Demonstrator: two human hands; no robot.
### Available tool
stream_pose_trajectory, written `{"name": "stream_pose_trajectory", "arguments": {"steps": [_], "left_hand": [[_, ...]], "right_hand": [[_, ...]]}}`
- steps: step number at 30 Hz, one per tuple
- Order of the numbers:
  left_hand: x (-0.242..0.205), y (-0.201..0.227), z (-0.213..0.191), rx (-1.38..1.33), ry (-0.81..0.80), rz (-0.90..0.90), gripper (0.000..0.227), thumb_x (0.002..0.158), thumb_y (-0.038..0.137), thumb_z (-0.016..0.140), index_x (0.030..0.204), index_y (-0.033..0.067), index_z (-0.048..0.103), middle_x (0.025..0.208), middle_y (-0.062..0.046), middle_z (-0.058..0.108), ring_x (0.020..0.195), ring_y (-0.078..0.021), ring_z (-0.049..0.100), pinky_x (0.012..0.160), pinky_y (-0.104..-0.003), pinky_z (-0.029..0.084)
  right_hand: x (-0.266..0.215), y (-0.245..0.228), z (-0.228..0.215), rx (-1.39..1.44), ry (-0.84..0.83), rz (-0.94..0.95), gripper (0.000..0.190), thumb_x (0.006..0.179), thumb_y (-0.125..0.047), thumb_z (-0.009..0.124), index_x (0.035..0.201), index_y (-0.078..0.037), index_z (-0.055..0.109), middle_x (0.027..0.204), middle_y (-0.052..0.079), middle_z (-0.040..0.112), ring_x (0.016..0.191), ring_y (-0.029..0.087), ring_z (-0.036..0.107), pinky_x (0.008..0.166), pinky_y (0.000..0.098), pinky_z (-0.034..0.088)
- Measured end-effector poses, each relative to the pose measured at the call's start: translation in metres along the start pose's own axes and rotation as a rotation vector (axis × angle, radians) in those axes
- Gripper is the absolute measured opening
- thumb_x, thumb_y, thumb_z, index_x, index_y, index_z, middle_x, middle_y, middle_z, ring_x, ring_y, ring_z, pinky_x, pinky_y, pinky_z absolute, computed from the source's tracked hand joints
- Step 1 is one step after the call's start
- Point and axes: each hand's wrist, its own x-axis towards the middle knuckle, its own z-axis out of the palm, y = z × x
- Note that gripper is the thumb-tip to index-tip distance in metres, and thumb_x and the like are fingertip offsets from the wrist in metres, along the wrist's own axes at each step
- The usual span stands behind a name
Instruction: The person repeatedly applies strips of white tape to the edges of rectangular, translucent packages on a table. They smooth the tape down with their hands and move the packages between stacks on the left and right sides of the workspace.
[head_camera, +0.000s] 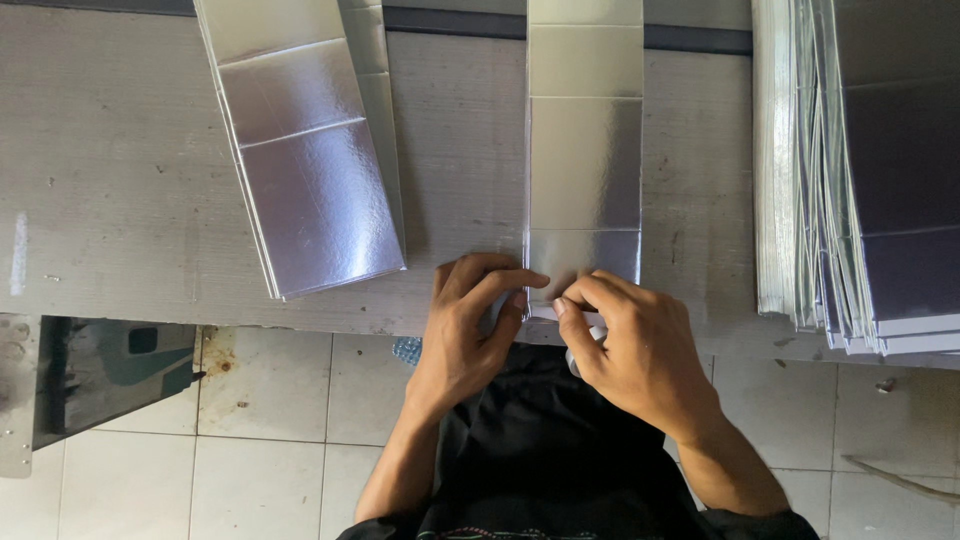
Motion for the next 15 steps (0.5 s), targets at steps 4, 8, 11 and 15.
{"name": "stream_pose_trajectory", "arguments": {"steps": [4, 8, 11, 15], "left_hand": [[-0.0006, -0.0002, -0.0009, 0.001, -0.005, 0.007, 0.021, 0.095, 0.009, 0.063, 0.111, 0.0173, 0.073, 0.097, -0.007, 0.066, 0.105, -0.0304, 0.068, 0.099, -0.045, 0.045], [-0.0002, 0.0024, -0.005, -0.01, -0.041, 0.009, 0.02, 0.097, 0.023, 0.063, 0.113, 0.0162, 0.072, 0.099, -0.01, 0.065, 0.105, -0.0335, 0.067, 0.098, -0.047, 0.045], [-0.0018, -0.0027, 0.0006, 0.026, -0.016, 0.016, 0.021, 0.092, 0.022, 0.07, 0.113, 0.0181, 0.072, 0.102, -0.009, 0.066, 0.106, -0.0326, 0.067, 0.099, -0.046, 0.044], [-0.0016, 0.0003, 0.0033, 0.052, -0.006, 0.002, 0.021, 0.092, 0.021, 0.07, 0.113, 0.0198, 0.072, 0.101, -0.008, 0.066, 0.105, -0.0326, 0.067, 0.098, -0.045, 0.044]], "right_hand": [[-0.0019, 0.0043, 0.0043, -0.02, 0.01, -0.004, 0.021, 0.096, -0.021, 0.063, 0.076, -0.016, 0.065, 0.069, 0.004, 0.069, 0.073, 0.028, 0.076, 0.06, 0.0389, 0.059], [-0.0022, 0.0071, 0.0061, -0.037, 0.013, -0.014, 0.021, 0.096, -0.021, 0.063, 0.076, -0.015, 0.064, 0.068, 0.005, 0.069, 0.073, 0.028, 0.075, 0.059, 0.0388, 0.059], [-0.0038, 0.0069, 0.0083, -0.058, 0.034, -0.009, 0.021, 0.096, -0.02, 0.063, 0.075, -0.015, 0.064, 0.068, 0.005, 0.068, 0.072, 0.027, 0.075, 0.059, 0.0383, 0.059], [-0.0025, 0.0029, 0.008, -0.086, 0.045, -0.019, 0.021, 0.096, -0.019, 0.063, 0.076, -0.015, 0.064, 0.068, 0.004, 0.067, 0.071, 0.026, 0.075, 0.06, 0.0373, 0.059]]}}
